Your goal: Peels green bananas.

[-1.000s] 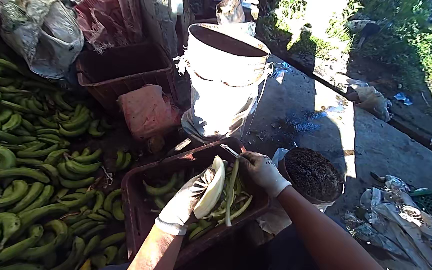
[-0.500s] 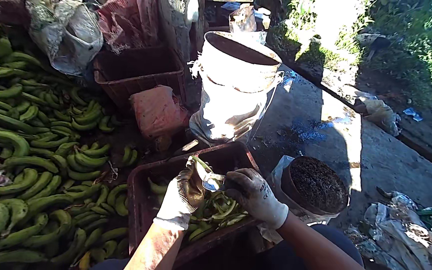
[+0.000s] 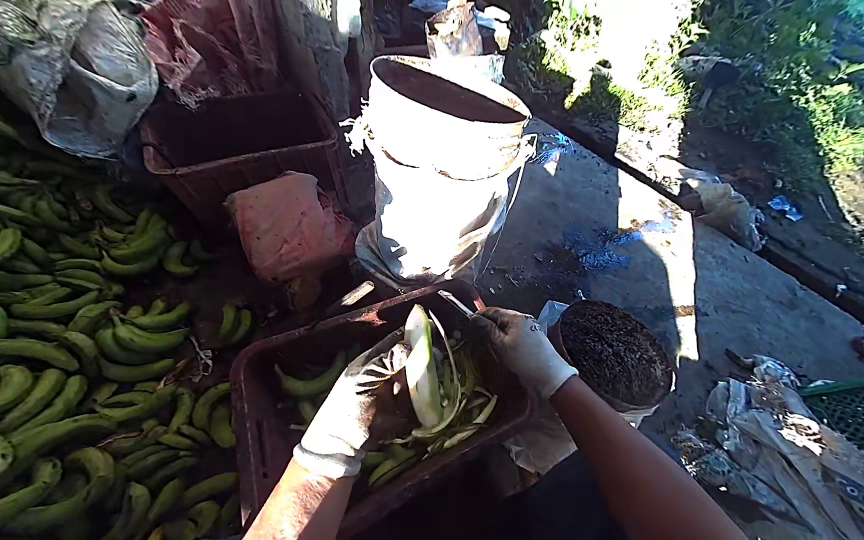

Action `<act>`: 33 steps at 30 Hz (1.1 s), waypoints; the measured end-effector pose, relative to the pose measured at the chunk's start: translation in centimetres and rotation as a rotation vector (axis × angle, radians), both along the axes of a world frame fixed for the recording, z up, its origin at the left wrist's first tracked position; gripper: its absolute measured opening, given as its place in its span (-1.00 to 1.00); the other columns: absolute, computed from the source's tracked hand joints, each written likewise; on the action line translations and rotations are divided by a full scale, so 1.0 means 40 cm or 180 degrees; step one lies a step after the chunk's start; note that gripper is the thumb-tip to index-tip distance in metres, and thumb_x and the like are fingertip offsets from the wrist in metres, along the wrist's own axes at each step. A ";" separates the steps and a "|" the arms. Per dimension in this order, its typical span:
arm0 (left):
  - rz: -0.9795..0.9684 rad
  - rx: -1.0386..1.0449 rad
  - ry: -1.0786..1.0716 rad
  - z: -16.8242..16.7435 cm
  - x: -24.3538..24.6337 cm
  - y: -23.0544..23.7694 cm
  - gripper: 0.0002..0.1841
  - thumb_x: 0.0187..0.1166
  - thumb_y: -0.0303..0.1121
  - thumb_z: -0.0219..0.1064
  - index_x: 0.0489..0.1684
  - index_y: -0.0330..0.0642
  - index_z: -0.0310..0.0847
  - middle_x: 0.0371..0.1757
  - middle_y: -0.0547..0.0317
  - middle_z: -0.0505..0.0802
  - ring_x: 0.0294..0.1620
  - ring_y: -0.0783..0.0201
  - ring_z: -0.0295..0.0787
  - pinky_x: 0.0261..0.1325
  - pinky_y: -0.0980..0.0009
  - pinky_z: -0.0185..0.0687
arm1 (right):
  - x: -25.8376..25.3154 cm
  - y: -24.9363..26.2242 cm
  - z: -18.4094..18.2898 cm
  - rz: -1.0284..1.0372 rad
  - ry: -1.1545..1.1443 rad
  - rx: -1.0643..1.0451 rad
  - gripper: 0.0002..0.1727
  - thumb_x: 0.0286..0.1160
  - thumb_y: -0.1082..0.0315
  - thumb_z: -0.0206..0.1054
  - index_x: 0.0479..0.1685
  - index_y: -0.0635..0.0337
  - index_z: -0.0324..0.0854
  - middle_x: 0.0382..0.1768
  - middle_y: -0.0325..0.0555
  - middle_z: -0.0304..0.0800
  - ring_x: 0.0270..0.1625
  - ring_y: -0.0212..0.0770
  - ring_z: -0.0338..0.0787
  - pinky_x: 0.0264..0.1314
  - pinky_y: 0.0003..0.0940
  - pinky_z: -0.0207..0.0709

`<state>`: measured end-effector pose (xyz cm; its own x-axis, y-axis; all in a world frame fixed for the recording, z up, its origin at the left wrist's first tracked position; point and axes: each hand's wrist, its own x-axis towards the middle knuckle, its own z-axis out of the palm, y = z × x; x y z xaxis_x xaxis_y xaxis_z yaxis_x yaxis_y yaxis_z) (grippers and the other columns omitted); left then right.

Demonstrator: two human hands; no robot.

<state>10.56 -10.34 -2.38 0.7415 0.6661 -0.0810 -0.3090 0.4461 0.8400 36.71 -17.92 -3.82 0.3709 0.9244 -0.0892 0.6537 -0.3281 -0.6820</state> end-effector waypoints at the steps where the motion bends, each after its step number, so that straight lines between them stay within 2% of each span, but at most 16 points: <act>1: 0.0091 -0.0110 -0.0109 -0.005 -0.001 0.010 -0.68 0.82 -0.28 0.03 0.28 -0.17 0.64 -0.05 0.09 0.84 -0.12 0.33 0.79 -0.03 0.39 0.77 | 0.001 -0.010 0.006 -0.0064 -0.0067 0.0166 -0.44 0.69 -0.32 0.05 0.22 -0.22 0.79 0.09 -0.32 0.88 0.21 -0.32 0.80 0.39 -0.03 0.61; 3: 0.0278 -0.0590 -0.0485 -0.012 -0.002 0.033 -0.60 0.87 -0.28 -0.13 0.36 -0.26 0.55 0.12 -0.06 0.82 0.07 0.16 0.81 0.15 0.22 0.78 | -0.019 -0.035 0.021 0.0110 -0.0239 0.0793 -0.45 0.69 -0.27 0.13 0.31 -0.14 0.75 0.15 -0.27 0.84 0.23 -0.33 0.78 0.39 -0.13 0.65; 5: 0.0546 -0.1009 -0.0791 -0.013 -0.004 0.044 -0.56 0.89 -0.24 -0.24 0.35 -0.27 0.50 0.12 -0.10 0.81 0.12 0.07 0.81 0.21 0.10 0.77 | -0.055 -0.059 0.031 0.0599 -0.0358 0.1385 -0.47 0.67 -0.14 0.26 0.38 0.01 0.72 0.20 -0.14 0.82 0.29 -0.24 0.76 0.42 -0.13 0.65; 8: 0.0730 -0.1189 -0.0793 0.002 -0.004 0.040 -0.53 0.88 -0.24 -0.33 0.20 -0.21 0.55 -0.03 -0.02 0.85 -0.01 0.16 0.86 0.04 0.24 0.84 | -0.106 -0.082 0.032 0.1192 -0.0652 0.1668 -0.50 0.61 -0.11 0.35 0.37 -0.05 0.73 0.23 -0.10 0.82 0.32 -0.13 0.75 0.42 -0.05 0.60; 12: 0.0123 -0.0510 -0.0486 -0.003 -0.021 0.031 -0.64 0.83 -0.34 -0.11 0.31 -0.28 0.56 -0.01 -0.04 0.84 -0.06 0.21 0.84 0.05 0.29 0.81 | -0.129 -0.073 0.027 0.1421 -0.0754 0.1758 -0.54 0.62 -0.11 0.36 0.37 -0.15 0.73 0.18 -0.15 0.81 0.29 -0.17 0.74 0.40 -0.09 0.61; 15: -0.0177 0.0117 -0.0086 0.022 -0.030 0.016 -0.66 0.76 -0.32 0.13 0.41 -0.08 0.60 -0.23 0.24 0.83 -0.41 0.53 0.71 -0.31 0.62 0.70 | -0.116 -0.048 0.026 0.0966 -0.0484 0.1591 -0.52 0.67 -0.08 0.30 0.37 -0.03 0.75 0.15 -0.08 0.84 0.25 -0.17 0.77 0.38 -0.12 0.64; 16: -0.0263 0.0201 0.0012 0.029 -0.031 0.012 -0.65 0.74 -0.31 0.16 0.42 -0.05 0.61 -0.23 0.27 0.83 -0.42 0.56 0.68 -0.33 0.66 0.67 | -0.102 -0.037 0.022 0.0694 -0.0378 0.1329 -0.52 0.71 -0.09 0.24 0.38 -0.04 0.75 0.16 -0.10 0.84 0.26 -0.19 0.78 0.38 -0.13 0.64; 19: -0.0419 0.0326 0.0141 0.044 -0.024 0.003 -0.61 0.71 -0.33 0.20 0.49 -0.05 0.59 -0.02 0.25 0.86 -0.16 0.54 0.76 -0.06 0.62 0.71 | -0.033 -0.003 0.009 0.0007 0.0003 0.0445 -0.47 0.79 -0.14 0.04 0.39 -0.07 0.74 0.25 -0.19 0.85 0.36 -0.27 0.75 0.54 -0.12 0.53; 21: -0.0282 0.0303 0.0147 0.042 -0.017 0.003 -0.62 0.70 -0.34 0.23 0.47 -0.08 0.59 -0.03 0.21 0.85 -0.17 0.50 0.76 -0.08 0.59 0.72 | -0.012 0.000 0.004 -0.0312 0.0376 0.0495 -0.49 0.77 -0.16 0.08 0.26 -0.07 0.78 -0.01 -0.25 0.88 0.05 -0.35 0.81 0.25 -0.20 0.65; 22: -0.0121 0.0301 0.0205 0.040 -0.011 0.003 -0.62 0.70 -0.34 0.24 0.47 -0.09 0.58 -0.07 0.22 0.84 -0.23 0.50 0.73 -0.16 0.59 0.69 | -0.018 -0.004 0.013 -0.0362 0.0559 0.0637 -0.49 0.71 -0.20 0.16 0.24 -0.07 0.78 -0.10 -0.28 0.88 -0.08 -0.38 0.81 0.10 -0.25 0.68; 24: 0.0165 0.0267 0.0279 0.032 0.003 0.003 -0.60 0.71 -0.35 0.23 0.51 -0.15 0.51 0.03 0.16 0.85 -0.10 0.41 0.79 -0.04 0.48 0.76 | -0.063 -0.023 0.049 -0.0308 0.0765 0.0833 -0.41 0.51 -0.22 0.38 0.35 -0.03 0.72 -0.01 -0.28 0.90 -0.02 -0.39 0.85 0.13 -0.24 0.76; 26: 0.0368 0.0203 0.0311 0.022 0.023 -0.005 -0.59 0.72 -0.37 0.21 0.53 -0.21 0.47 0.17 0.05 0.83 0.11 0.27 0.81 0.19 0.31 0.78 | -0.129 -0.045 0.075 -0.0066 0.0847 0.1012 -0.25 0.29 -0.07 0.62 0.50 0.06 0.61 0.07 -0.22 0.88 0.02 -0.35 0.86 0.16 -0.22 0.79; 28: 0.0412 0.0179 0.0203 0.014 0.041 -0.026 -0.58 0.71 -0.38 0.21 0.53 -0.22 0.47 0.16 0.07 0.82 0.09 0.29 0.80 0.19 0.32 0.76 | -0.192 -0.061 0.081 0.0219 0.0603 0.0979 -0.10 0.14 0.00 0.73 0.61 0.06 0.52 0.11 -0.21 0.87 0.08 -0.34 0.85 0.26 -0.22 0.77; 30: 0.0326 0.0166 0.0034 0.009 0.044 -0.036 -0.65 0.73 -0.31 0.20 0.42 -0.19 0.55 0.02 0.12 0.84 -0.04 0.35 0.79 0.04 0.40 0.76 | -0.229 -0.060 0.078 0.0311 0.0117 0.1031 -0.17 0.24 0.00 0.65 0.60 0.06 0.55 0.15 -0.15 0.87 0.16 -0.28 0.83 0.35 -0.15 0.70; 31: 0.0251 0.0163 -0.0106 0.019 0.037 -0.027 -0.65 0.77 -0.24 0.15 0.42 -0.16 0.55 0.04 0.13 0.83 -0.03 0.34 0.78 0.04 0.39 0.76 | -0.233 -0.052 0.089 0.0258 -0.0066 0.1249 -0.25 0.27 0.01 0.63 0.52 0.11 0.62 0.08 -0.15 0.89 0.11 -0.28 0.84 0.29 -0.16 0.72; 33: 0.0121 0.0270 -0.0323 0.048 -0.006 0.027 -0.53 0.82 -0.11 0.06 0.58 -0.12 0.46 0.34 0.05 0.76 0.27 0.16 0.74 0.30 0.18 0.72 | -0.216 -0.011 0.160 0.0104 -0.0279 0.2020 -0.39 0.28 0.13 0.62 0.32 0.24 0.67 -0.10 -0.17 0.88 -0.10 -0.36 0.84 0.06 -0.29 0.80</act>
